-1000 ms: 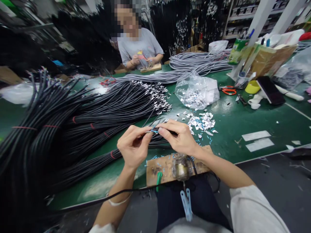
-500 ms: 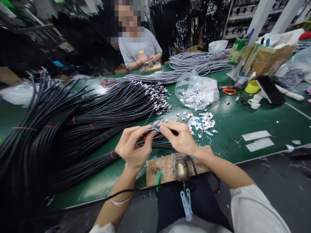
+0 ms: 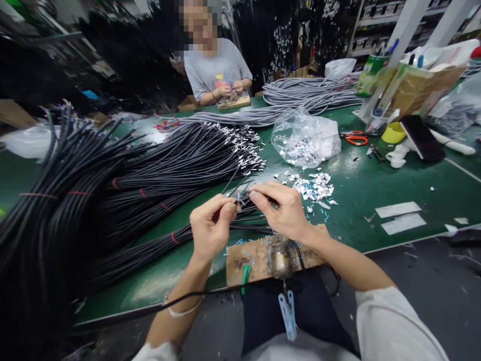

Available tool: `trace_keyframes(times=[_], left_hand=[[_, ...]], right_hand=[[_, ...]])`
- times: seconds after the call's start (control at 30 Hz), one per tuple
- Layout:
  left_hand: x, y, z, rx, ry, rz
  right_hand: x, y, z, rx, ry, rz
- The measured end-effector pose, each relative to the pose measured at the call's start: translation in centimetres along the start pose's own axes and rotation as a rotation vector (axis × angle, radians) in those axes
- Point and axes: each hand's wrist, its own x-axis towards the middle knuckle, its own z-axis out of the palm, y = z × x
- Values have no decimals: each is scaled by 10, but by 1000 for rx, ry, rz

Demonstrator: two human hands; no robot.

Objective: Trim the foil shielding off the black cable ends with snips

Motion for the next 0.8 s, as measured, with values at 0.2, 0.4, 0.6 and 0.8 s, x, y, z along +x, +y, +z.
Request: trace_keyframes(times=[0.2, 0.4, 0.6, 0.8], left_hand=[[-3, 2, 5, 87, 43, 93], [1, -3, 9, 62, 16, 86], [3, -5, 8, -140, -231, -191], [1, -5, 10, -1, -14, -43]], right_hand=[[5, 1, 0, 103, 11, 15], [6, 6, 7, 542, -224, 401], [4, 6, 6, 197, -111, 79], [7, 3, 9, 301, -157, 272]])
